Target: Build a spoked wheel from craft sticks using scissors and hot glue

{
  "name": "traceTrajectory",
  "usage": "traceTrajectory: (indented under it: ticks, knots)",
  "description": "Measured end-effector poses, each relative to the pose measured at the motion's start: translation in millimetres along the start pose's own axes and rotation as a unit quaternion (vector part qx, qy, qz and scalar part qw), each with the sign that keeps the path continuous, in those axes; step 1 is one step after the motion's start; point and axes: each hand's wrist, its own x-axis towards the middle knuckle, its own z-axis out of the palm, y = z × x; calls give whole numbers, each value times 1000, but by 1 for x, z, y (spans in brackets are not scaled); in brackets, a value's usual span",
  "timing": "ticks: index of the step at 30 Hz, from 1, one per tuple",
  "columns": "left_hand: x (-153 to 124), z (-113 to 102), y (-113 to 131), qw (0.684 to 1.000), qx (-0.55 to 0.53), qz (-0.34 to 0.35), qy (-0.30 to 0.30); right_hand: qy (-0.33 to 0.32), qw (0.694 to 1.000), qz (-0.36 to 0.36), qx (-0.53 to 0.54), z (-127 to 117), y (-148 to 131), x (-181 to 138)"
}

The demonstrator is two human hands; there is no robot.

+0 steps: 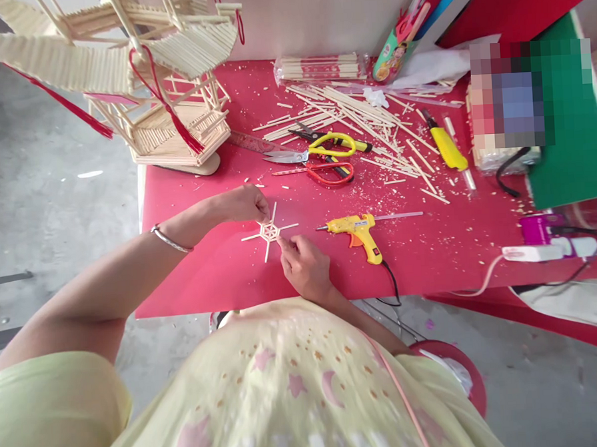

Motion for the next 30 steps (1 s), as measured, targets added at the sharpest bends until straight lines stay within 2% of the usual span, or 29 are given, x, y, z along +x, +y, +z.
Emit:
traceTrajectory:
  ticks: [16,26,30]
  knots:
    - [-6,-1,9,1000,26,8,-4,2,1000,12,13,-3,-1,0]
    - [-8,-1,7,999,30,10,0,4,1000,14,14,-3,-1,0]
    - [-8,-1,3,999,32,21,0,-13,999,23,21,-3,-1,0]
